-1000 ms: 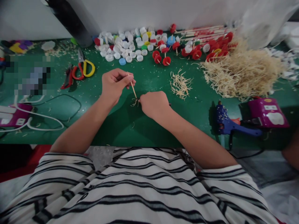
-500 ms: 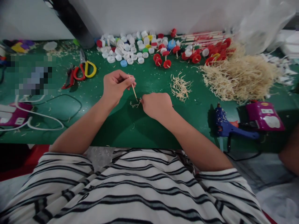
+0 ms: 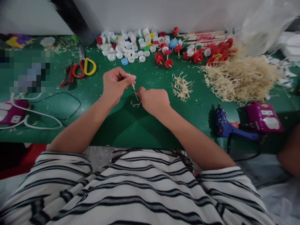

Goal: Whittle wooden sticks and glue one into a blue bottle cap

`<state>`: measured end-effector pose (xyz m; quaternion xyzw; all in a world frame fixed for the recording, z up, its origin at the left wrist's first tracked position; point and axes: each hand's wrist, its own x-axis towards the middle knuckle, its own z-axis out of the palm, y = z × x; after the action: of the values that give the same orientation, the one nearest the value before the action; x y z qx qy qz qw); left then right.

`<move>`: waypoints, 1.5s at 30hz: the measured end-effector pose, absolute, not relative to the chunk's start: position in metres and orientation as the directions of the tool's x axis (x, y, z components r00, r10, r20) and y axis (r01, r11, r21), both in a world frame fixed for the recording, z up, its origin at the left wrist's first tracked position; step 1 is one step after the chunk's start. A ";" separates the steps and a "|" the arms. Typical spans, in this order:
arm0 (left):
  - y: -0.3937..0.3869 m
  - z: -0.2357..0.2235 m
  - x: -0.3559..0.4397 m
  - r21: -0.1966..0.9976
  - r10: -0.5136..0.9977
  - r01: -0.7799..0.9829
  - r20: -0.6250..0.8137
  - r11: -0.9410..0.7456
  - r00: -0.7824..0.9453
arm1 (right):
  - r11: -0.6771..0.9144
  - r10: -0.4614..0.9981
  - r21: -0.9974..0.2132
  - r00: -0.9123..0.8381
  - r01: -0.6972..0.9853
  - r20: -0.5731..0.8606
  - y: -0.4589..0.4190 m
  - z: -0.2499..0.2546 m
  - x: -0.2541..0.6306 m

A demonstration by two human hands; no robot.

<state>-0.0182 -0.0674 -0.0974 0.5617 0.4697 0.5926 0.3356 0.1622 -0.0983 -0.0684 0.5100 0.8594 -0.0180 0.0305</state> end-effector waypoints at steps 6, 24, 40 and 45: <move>-0.065 -0.100 -0.019 0.937 0.931 0.113 0.343 -0.330 -0.128 | 0.475 0.876 0.010 -0.472 0.880 -0.099 -0.100 -0.068 0.164; -0.062 -0.106 -0.023 0.941 0.936 0.152 0.324 -0.303 -0.138 | 0.456 0.870 -0.026 -0.451 0.890 -0.199 -0.103 -0.066 0.170; -0.060 -0.110 -0.025 0.940 0.933 0.125 0.334 -0.318 -0.133 | 0.451 0.866 -0.034 -0.446 0.892 -0.225 -0.101 -0.067 0.177; -0.059 -0.111 -0.024 0.911 0.906 0.130 0.406 -0.391 -0.121 | 0.434 0.891 -0.075 -0.440 0.898 -0.114 -0.097 -0.062 0.176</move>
<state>-0.0241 -0.0594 -0.1108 0.5790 0.4473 0.6003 0.3230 0.1757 -0.0975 -0.0620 0.5285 0.8462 -0.0622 0.0283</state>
